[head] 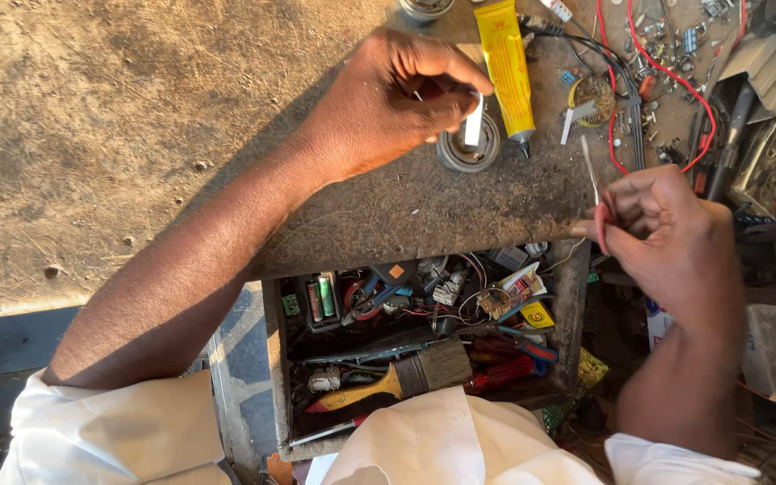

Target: The person cuts a small piece of white material with scissors, fits it into a circular metal component, and applies adhesive from a yellow tube into the component. The work is performed on a cluttered repair bench with various tools and electronic parts visible.

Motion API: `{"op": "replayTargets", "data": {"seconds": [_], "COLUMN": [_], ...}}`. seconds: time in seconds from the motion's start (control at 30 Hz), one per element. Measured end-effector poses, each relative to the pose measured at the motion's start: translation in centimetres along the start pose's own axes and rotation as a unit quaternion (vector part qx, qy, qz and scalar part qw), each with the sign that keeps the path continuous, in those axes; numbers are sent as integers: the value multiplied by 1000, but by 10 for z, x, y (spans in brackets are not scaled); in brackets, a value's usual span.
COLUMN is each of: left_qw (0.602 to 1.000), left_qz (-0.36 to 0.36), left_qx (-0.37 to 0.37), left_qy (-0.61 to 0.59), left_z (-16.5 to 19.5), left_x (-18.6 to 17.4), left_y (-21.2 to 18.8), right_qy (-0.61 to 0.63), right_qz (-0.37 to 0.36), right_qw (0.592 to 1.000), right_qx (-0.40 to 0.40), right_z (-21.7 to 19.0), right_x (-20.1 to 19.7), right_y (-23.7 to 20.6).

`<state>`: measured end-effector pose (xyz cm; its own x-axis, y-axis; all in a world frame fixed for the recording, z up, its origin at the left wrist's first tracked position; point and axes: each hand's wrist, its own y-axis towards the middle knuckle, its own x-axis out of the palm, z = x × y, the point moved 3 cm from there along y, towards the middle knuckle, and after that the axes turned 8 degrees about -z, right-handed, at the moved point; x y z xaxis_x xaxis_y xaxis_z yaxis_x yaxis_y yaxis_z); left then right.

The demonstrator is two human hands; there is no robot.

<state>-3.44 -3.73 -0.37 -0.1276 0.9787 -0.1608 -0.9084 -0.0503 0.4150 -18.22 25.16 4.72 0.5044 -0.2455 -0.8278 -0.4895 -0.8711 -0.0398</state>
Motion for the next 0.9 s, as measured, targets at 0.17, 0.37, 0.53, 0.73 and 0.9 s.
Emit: {"op": "replayTargets", "data": {"seconds": [0.17,0.37,0.53,0.73,0.9], "left_qw": [999,999,1000,997,996], "left_qz": [2,-2,-3,11,12], "left_qx": [-40,-26,-16,14,16], "left_qy": [14,21,21,75,92], "left_z": [-2,-2,-5,-9,-9], "left_x": [0,0,-1,-1,-3], "left_y": [1,1,-2,-1,-1], "right_qy": [-185,-320,-283,-268,-248], "right_qz": [-68,-105,-175,-188,-182], "right_qw": [980,940,943,944,950], "right_qx": [4,-51,-35,-45,-48], "right_z": [8,5,12,17,17], "right_x": [-18,-25,-24,-24,-24], "right_y": [6,29,51,54,51]}}
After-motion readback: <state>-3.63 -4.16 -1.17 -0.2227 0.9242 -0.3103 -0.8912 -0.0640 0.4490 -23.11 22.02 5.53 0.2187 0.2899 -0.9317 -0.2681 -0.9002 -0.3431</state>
